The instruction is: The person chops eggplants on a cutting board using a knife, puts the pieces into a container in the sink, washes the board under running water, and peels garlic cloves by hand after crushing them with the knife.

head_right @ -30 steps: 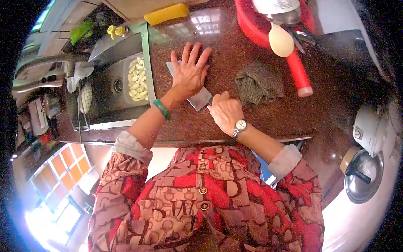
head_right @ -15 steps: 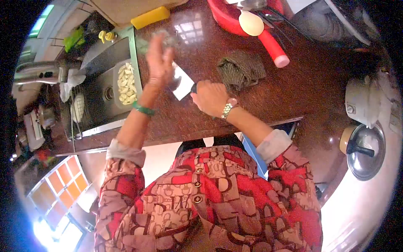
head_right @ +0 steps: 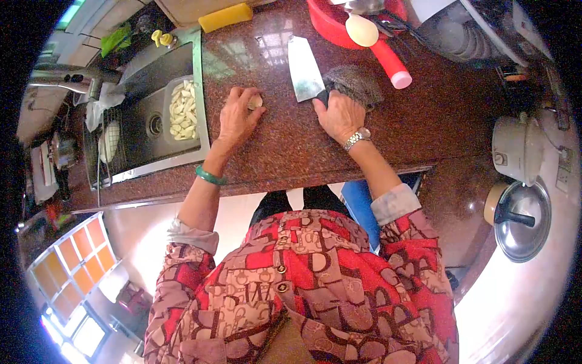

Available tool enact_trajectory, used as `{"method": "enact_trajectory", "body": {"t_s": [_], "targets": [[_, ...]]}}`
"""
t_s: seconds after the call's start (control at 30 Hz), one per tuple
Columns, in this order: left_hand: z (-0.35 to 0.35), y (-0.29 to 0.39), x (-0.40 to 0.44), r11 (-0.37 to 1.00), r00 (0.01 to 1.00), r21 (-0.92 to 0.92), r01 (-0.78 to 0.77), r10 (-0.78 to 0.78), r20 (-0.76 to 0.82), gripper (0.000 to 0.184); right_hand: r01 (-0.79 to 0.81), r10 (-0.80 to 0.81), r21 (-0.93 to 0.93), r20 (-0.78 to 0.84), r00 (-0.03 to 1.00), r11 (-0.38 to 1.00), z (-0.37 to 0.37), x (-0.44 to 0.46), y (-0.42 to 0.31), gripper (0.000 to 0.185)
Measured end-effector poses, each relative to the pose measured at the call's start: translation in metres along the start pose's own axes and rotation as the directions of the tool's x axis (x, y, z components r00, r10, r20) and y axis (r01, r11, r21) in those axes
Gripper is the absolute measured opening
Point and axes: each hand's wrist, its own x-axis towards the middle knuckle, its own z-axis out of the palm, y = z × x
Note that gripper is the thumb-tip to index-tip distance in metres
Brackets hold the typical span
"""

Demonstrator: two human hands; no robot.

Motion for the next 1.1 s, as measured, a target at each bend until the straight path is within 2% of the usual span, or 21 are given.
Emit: {"method": "enact_trajectory", "body": {"t_s": [0.07,0.13,0.17,0.2,0.23,0.27,0.3,0.37,0.43,0.57,0.63,0.77,0.83,0.97,1.03,1.07,1.1], "targets": [[0.005,-0.001,-0.004,0.997,0.999,-0.072,0.008,-0.011,-0.032,0.042,0.01,-0.01,-0.019,-0.003,1.0,1.0,-0.005,-0.005,-0.002,0.04],[-0.003,0.012,-0.005,0.989,0.998,-0.145,0.013,-0.023,-0.062,0.042,0.064,-0.067,-0.024,-0.209,0.976,0.998,-0.017,-0.016,-0.011,0.037],[-0.005,0.021,-0.009,0.958,0.993,-0.28,0.067,-0.09,-0.071,0.044,0.058,-0.062,-0.026,-0.209,0.976,0.998,-0.02,-0.016,-0.015,0.037],[-0.011,0.035,-0.013,0.904,0.985,-0.41,0.117,-0.159,-0.07,0.046,0.163,-0.138,0.198,-0.134,0.981,0.967,-0.022,-0.017,-0.021,0.035],[-0.013,0.045,-0.018,0.902,0.985,-0.416,0.115,-0.157,-0.067,0.046,0.239,-0.227,0.418,-0.08,0.971,0.877,-0.025,-0.017,-0.027,0.033],[-0.016,0.054,-0.023,0.861,0.984,-0.496,0.109,-0.163,-0.067,0.045,0.214,-0.232,0.637,-0.057,0.971,0.74,-0.031,-0.018,-0.039,0.028],[-0.019,0.062,-0.027,0.813,0.983,-0.573,0.102,-0.171,-0.068,0.045,0.145,-0.237,0.773,0.007,0.972,0.618,-0.025,-0.014,-0.043,0.025],[-0.026,0.07,-0.035,0.8,0.984,-0.592,0.098,-0.166,-0.062,0.046,0.081,-0.271,0.817,0.093,0.958,0.57,-0.026,-0.011,-0.048,0.023],[-0.032,0.072,-0.041,0.858,0.992,-0.513,0.003,-0.069,-0.109,0.045,0.034,-0.286,0.846,0.141,0.948,0.532,-0.035,-0.013,-0.053,0.022],[-0.041,0.076,-0.05,0.808,0.99,-0.59,-0.006,-0.078,-0.117,0.045,-0.113,-0.285,0.9,0.249,0.926,0.422,-0.042,-0.017,-0.059,0.02],[-0.043,0.078,-0.054,0.546,0.979,-0.836,0.049,-0.191,-0.068,0.04,-0.129,-0.289,0.904,0.262,0.921,0.408,-0.043,-0.018,-0.063,0.019],[-0.041,0.069,-0.063,0.609,0.977,-0.793,-0.007,-0.165,-0.135,0.033,-0.187,-0.309,0.918,0.301,0.902,0.35,-0.05,-0.021,-0.077,0.019],[-0.042,0.069,-0.065,0.708,0.942,-0.706,0.012,-0.245,-0.229,0.028,-0.169,-0.314,0.915,0.292,0.903,0.367,-0.047,-0.025,-0.085,0.021],[-0.046,0.067,-0.069,0.726,0.946,-0.687,-0.018,-0.211,-0.248,0.025,-0.177,-0.334,0.913,0.308,0.891,0.368,-0.053,-0.034,-0.099,0.024],[-0.049,0.068,-0.072,0.474,0.936,-0.875,0.097,-0.342,-0.081,0.022,-0.229,-0.308,0.912,0.338,0.889,0.341,-0.053,-0.036,-0.099,0.023],[-0.049,0.066,-0.074,0.472,0.935,-0.876,0.094,-0.345,-0.086,0.022,-0.224,-0.309,0.915,0.331,0.892,0.335,-0.048,-0.035,-0.097,0.023],[-0.049,0.062,-0.077,0.401,0.936,-0.909,0.11,-0.35,-0.041,0.022,-0.218,-0.309,0.919,0.323,0.895,0.329,-0.046,-0.035,-0.096,0.024]]}}
